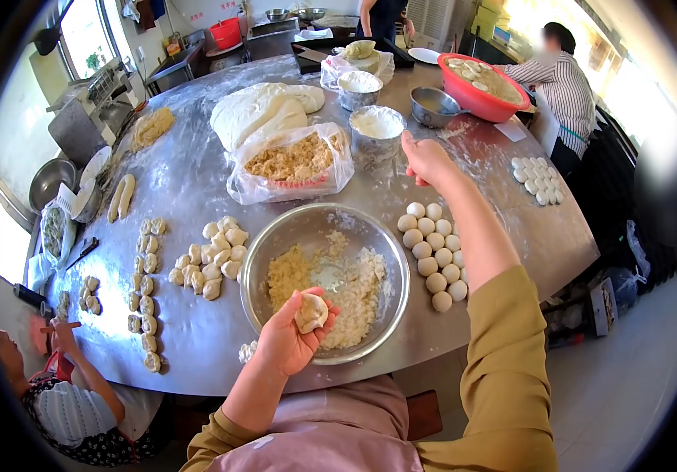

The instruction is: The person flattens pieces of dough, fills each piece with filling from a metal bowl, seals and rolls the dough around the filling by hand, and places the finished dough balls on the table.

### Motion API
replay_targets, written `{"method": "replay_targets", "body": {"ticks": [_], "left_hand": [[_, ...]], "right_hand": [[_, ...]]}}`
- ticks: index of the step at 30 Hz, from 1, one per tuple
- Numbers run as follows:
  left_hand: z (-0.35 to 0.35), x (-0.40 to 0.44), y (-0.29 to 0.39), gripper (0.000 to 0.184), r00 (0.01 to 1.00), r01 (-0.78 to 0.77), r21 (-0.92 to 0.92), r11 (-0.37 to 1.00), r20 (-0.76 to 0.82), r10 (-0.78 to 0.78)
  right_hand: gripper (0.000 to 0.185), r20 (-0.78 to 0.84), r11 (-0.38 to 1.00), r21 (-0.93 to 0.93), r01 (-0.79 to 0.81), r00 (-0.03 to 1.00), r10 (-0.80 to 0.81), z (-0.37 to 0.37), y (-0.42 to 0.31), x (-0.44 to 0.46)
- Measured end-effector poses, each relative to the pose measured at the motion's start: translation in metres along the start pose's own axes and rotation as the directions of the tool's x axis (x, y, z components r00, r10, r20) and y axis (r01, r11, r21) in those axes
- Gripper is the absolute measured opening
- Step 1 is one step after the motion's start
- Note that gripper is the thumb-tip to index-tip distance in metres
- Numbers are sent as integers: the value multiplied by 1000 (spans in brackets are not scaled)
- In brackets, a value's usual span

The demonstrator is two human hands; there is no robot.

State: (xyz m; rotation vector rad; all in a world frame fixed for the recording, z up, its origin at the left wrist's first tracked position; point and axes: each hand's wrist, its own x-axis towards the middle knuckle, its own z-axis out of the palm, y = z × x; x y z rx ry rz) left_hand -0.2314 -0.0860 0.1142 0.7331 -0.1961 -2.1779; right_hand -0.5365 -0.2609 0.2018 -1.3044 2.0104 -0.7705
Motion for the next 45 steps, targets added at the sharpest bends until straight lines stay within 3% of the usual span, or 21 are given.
{"method": "replay_targets", "body": {"ticks": [4,6,8,10,12,13,15,16,19,25,28,31,34,37,40,42,43,44,45], "left_hand": [[6,0,4,39,1000,-20,-27,999,4,20],[8,1,8,39,1000,-30,-42,999,-4,30],[10,3,11,40,999,-43,-64,997,23,45],[13,4,15,41,995,-47,-82,995,80,54],[21,3,18,43,985,-36,-99,994,165,52],[28,-1,18,43,991,-35,-80,996,127,45],[41,-9,16,44,998,-33,-42,999,49,35],[24,-4,12,38,973,1,-102,995,230,22],[36,-12,10,36,979,-31,-32,999,199,36],[36,-15,0,31,983,-146,105,984,131,132],[21,-10,-4,32,965,-158,89,983,224,135],[38,-18,-6,33,989,-145,120,982,59,139],[50,-18,-5,35,969,-199,47,979,160,190],[32,-8,-6,38,935,-275,177,945,278,220],[41,-10,-7,43,956,-288,288,913,142,257],[46,-16,-10,45,918,-384,226,895,202,342],[48,-17,-13,46,896,-425,194,884,230,380],[47,-17,-17,47,846,-529,217,821,215,488],[42,-16,-14,46,802,-597,376,709,309,511]], "right_hand": [[62,32,972,93,215,975,-219,17,-12,-36],[60,72,787,-130,603,797,-600,32,-11,-70],[64,141,694,-5,720,688,-712,56,-5,-112],[68,186,527,-19,850,521,-833,79,4,-146],[68,173,484,-77,871,490,-854,97,4,-174],[68,167,461,-105,881,473,-865,105,3,-184],[67,107,466,-127,875,480,-871,122,8,-190],[66,77,468,-139,873,480,-874,127,10,-192],[64,-44,515,-140,846,514,-857,134,14,-198],[28,-187,504,-182,845,473,-861,144,10,-210],[22,-260,533,-169,829,484,-835,148,6,-216],[21,-338,584,-3,812,548,-765,152,7,-218],[19,-437,618,136,774,607,-664,156,6,-218],[19,-493,609,-42,792,514,-702,155,-6,-223],[24,-505,638,86,765,586,-634,164,-2,-218],[27,-433,656,527,540,835,-340,160,-10,-218],[29,-332,598,707,377,924,-189,158,-11,-218],[36,-298,444,828,342,940,-167,163,-6,-212],[38,-284,427,838,340,940,-192,163,-5,-213]]}}
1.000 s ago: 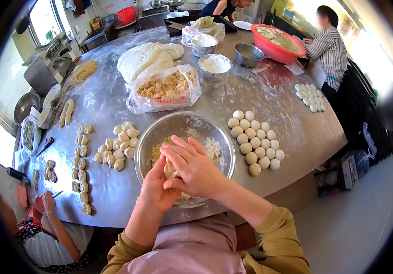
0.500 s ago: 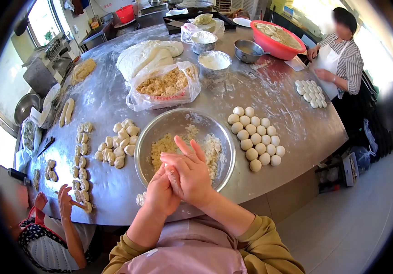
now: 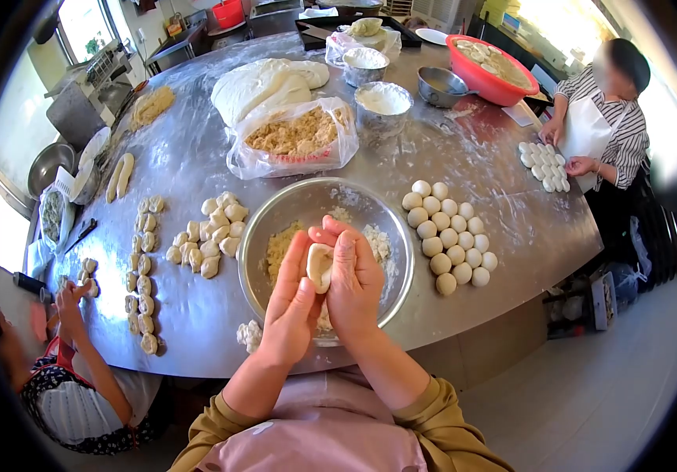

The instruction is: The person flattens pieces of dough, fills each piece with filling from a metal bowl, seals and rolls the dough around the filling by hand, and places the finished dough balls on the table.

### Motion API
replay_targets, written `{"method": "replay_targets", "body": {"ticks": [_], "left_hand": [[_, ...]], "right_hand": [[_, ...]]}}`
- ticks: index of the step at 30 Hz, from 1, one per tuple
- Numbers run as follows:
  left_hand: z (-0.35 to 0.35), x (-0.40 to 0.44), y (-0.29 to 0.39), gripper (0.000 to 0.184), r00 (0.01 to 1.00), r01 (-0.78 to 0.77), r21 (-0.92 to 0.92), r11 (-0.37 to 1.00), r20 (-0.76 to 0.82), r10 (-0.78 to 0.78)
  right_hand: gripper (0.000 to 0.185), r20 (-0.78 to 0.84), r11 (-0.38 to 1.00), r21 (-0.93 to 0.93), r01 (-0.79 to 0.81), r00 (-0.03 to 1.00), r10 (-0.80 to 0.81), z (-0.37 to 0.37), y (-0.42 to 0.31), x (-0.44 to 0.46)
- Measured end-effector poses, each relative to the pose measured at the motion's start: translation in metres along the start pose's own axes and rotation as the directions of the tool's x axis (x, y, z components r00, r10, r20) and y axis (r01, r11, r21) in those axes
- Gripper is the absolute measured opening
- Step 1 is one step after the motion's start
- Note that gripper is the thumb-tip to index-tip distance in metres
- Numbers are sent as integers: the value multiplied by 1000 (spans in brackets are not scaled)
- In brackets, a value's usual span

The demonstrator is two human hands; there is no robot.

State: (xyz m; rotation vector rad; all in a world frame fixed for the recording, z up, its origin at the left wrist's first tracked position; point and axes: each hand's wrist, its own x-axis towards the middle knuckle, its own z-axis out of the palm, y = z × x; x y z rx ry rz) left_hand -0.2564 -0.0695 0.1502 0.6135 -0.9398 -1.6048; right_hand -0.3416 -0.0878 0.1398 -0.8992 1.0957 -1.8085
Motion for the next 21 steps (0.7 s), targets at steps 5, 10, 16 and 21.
{"method": "replay_targets", "body": {"ticks": [5,10,16,21], "left_hand": [[-26,6,-5,33,951,-299,561,772,104,292],[-31,11,-2,53,843,-489,715,500,239,483],[-33,4,11,92,930,-346,624,700,133,341],[-36,10,15,101,1000,-7,161,987,23,4]], "right_hand": [[63,184,972,173,-160,974,128,6,-5,-16],[69,364,987,-36,-158,917,160,11,-12,-26],[27,230,918,-383,-102,952,202,17,-15,-22],[29,400,818,-485,311,910,-109,13,-3,-14]]}}
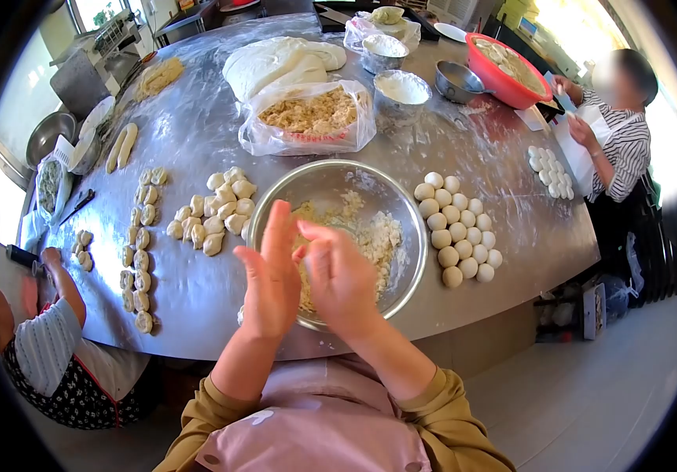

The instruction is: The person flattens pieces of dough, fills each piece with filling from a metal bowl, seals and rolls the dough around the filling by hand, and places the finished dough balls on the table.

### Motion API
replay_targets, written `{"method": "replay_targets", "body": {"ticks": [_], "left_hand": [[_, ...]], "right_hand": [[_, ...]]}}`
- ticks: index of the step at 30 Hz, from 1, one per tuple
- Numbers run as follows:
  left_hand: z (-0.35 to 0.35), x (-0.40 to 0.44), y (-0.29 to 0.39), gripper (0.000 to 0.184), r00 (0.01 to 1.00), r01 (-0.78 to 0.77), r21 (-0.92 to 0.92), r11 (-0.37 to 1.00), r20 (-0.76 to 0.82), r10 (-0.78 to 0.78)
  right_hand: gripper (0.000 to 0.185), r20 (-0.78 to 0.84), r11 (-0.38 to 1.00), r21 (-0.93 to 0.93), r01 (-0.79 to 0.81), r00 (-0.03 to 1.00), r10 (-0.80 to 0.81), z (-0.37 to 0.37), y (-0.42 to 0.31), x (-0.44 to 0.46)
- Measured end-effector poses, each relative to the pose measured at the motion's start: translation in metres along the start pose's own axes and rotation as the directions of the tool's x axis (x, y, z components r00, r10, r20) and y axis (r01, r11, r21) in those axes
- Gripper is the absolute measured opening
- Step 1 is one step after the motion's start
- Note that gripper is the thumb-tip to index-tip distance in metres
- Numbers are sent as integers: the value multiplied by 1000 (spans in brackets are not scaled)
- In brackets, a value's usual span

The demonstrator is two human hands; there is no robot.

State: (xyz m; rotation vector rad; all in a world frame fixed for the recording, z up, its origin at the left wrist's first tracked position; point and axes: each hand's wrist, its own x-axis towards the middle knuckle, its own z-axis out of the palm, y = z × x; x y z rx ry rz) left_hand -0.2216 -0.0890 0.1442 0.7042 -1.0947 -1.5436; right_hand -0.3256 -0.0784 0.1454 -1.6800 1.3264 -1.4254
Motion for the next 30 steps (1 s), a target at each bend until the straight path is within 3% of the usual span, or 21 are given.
{"method": "replay_targets", "body": {"ticks": [1,2,3,5,6,9,10,11,13,15,16,18,21,22,23,25,26,28,29,30], "left_hand": [[-2,2,-1,100,996,81,-48,996,48,-79],[6,-3,-2,95,997,71,-50,996,7,-71],[15,-7,-4,91,998,60,-50,997,-34,-62],[-5,-16,-8,86,977,157,-2,988,146,-155],[1,-18,-10,80,984,131,-40,991,125,-126],[9,-14,-6,73,989,142,-130,981,47,-137],[14,-10,-2,68,994,110,-194,975,16,-109],[15,-7,-3,63,996,84,-154,984,-27,-90],[15,-1,-4,55,993,36,-64,997,-112,-43],[16,5,1,38,976,-60,-114,992,-213,34],[16,6,4,38,962,-103,-137,985,-266,64],[17,8,6,55,923,-188,-178,966,-367,112],[5,13,11,57,898,-218,-308,926,-435,66],[-15,11,4,62,949,-205,-347,915,-298,100],[-15,9,-4,61,937,-221,-227,949,-319,142],[1,8,2,69,911,-234,21,972,-344,227],[-1,4,8,81,978,-144,-189,971,-176,111],[-3,1,14,82,990,-115,-360,926,-120,76],[-3,2,17,82,994,-95,-439,893,-84,65],[-4,2,14,72,987,-150,-289,945,-92,129]], "right_hand": [[31,10,995,-77,56,998,-56,4,-2,0],[45,117,965,-64,254,962,-246,9,11,-3],[51,114,967,-110,229,970,-217,7,12,0],[65,105,964,-198,178,982,-160,0,15,12],[63,29,979,-194,63,998,-58,-4,14,18],[69,-69,963,-245,113,989,-134,0,17,22],[78,30,983,-62,172,985,-170,-1,14,24],[85,67,993,101,54,996,-61,4,4,17],[88,70,966,259,0,997,-19,8,-6,10],[91,83,911,411,-46,996,13,10,-10,7],[92,95,894,444,-65,995,25,10,-10,5],[92,121,878,470,-92,992,40,8,-9,1],[82,147,900,425,-98,988,38,13,1,-13],[78,176,922,379,-82,984,16,19,5,-16],[74,205,941,333,-67,979,-3,23,6,-18],[53,141,888,426,-173,982,124,23,-3,-17],[49,141,873,435,-221,974,177,19,-2,-17],[47,96,885,399,-240,971,220,10,-1,-14],[49,170,872,393,-291,955,242,7,0,-13],[51,241,858,382,-342,934,265,4,2,-14]]}}
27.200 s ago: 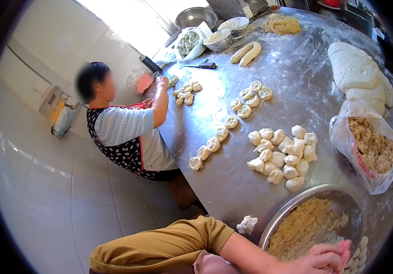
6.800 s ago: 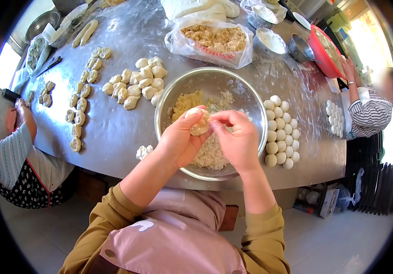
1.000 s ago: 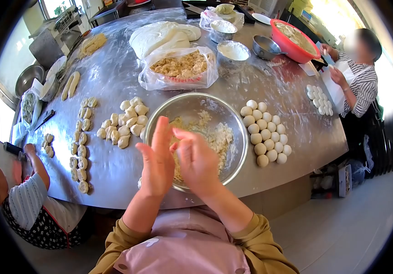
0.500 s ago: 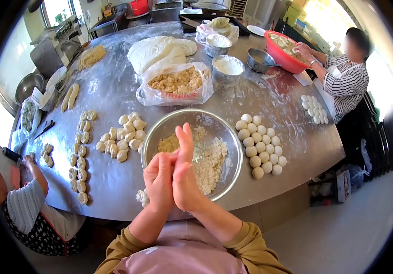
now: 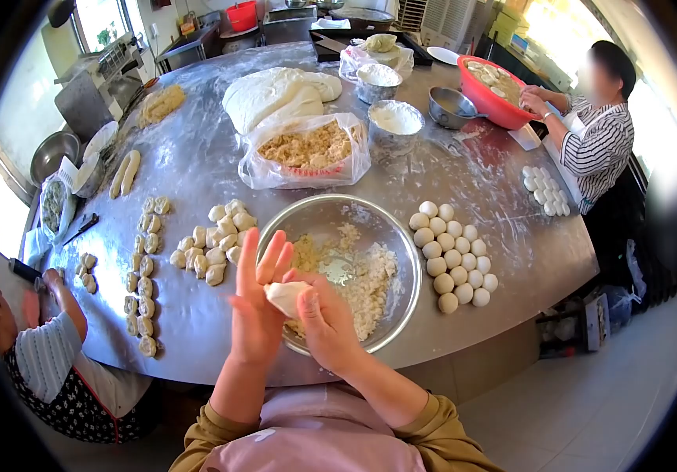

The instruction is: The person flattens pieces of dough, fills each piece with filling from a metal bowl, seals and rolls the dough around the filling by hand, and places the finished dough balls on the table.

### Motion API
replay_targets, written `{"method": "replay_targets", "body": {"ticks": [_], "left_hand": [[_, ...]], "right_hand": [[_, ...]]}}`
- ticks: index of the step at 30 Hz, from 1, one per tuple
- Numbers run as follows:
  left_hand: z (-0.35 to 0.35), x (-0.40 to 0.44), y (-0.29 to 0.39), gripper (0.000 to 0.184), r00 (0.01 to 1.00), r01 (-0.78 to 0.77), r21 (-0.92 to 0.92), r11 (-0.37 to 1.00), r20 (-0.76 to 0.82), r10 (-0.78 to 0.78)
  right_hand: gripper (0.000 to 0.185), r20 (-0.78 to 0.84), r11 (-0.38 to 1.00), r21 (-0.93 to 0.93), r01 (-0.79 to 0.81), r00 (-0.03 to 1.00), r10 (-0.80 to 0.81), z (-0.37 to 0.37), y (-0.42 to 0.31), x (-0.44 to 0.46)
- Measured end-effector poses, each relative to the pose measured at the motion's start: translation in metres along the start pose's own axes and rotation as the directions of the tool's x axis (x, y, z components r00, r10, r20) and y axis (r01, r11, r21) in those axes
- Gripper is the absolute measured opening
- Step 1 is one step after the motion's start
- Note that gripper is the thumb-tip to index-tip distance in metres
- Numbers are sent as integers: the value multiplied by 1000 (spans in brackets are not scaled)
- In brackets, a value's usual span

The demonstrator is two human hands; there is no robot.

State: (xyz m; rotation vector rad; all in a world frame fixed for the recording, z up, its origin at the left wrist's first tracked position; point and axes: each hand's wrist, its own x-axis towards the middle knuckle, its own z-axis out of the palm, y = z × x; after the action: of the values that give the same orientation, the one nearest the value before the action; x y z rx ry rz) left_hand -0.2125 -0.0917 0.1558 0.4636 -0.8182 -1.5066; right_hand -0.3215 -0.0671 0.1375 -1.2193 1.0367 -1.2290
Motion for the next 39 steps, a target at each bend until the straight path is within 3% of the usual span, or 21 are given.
{"method": "replay_targets", "body": {"ticks": [1,3,4,7,8,9,10,13,14,15,19,20,22,23,25,27,31,32,34,37,39], "left_hand": [[-1,-1,-3,63,998,-65,154,986,11,64],[-25,-2,-11,52,970,-126,303,945,236,54],[-22,-1,-14,47,966,-219,297,929,200,164],[-20,-5,-9,48,992,-100,312,945,-37,117],[-22,-2,-12,48,977,-213,333,918,57,206],[-7,-1,-8,49,982,-140,182,973,-102,160],[20,-3,1,49,964,-83,17,996,-253,84],[21,-8,4,55,980,-98,81,992,-166,110],[1,-9,2,56,992,-119,262,958,1,123],[-12,-9,-1,58,981,-165,427,889,166,102],[-22,-7,-11,49,969,-245,359,901,127,213],[-22,-6,-10,51,963,-253,350,902,178,201],[32,-4,3,52,953,-129,18,991,-275,129],[34,-4,3,52,955,-149,48,988,-254,157],[38,-5,3,54,955,-192,105,976,-209,211],[-8,-6,-1,61,938,-308,424,852,287,196],[-19,-6,-7,51,941,-310,351,883,247,232],[-13,-8,-5,51,951,-287,344,894,215,222],[33,-10,3,54,968,-187,46,981,-161,192],[-8,-12,4,65,964,-220,440,870,232,127],[-33,-3,-9,65,878,-360,268,894,423,226]], "right_hand": [[54,57,998,-2,-56,997,56,-1,0,-1],[53,62,975,-181,126,991,-116,1,0,-2],[53,78,940,-267,212,977,-198,4,0,-3],[47,15,961,-210,178,984,-179,13,-9,-8],[47,21,969,-172,180,984,-179,12,-7,-6],[47,25,974,-134,183,983,-181,11,-6,-4],[60,70,997,-20,-78,994,79,4,-16,-9],[55,216,974,115,-194,962,166,-12,-2,-8],[52,237,974,127,-188,959,154,-12,-1,-8],[48,214,990,90,-111,973,90,-4,-6,-10],[51,-20,839,-380,390,903,-429,16,2,-2],[56,-43,898,-293,327,934,-354,15,1,-3],[64,-18,995,-6,98,995,-98,5,-4,-8],[67,64,980,179,-82,995,72,0,-8,-12],[68,119,997,70,-32,993,23,0,-14,-13],[62,273,997,15,76,959,-78,-7,-3,-12],[57,-100,920,-244,307,936,-339,19,-5,-8],[56,-67,973,-110,203,975,-211,15,-7,-10],[54,51,988,145,-45,998,38,1,-13,-17],[53,163,992,76,96,981,-107,3,-21,-12],[53,142,962,-84,261,958,-248,3,-15,-9]]}}
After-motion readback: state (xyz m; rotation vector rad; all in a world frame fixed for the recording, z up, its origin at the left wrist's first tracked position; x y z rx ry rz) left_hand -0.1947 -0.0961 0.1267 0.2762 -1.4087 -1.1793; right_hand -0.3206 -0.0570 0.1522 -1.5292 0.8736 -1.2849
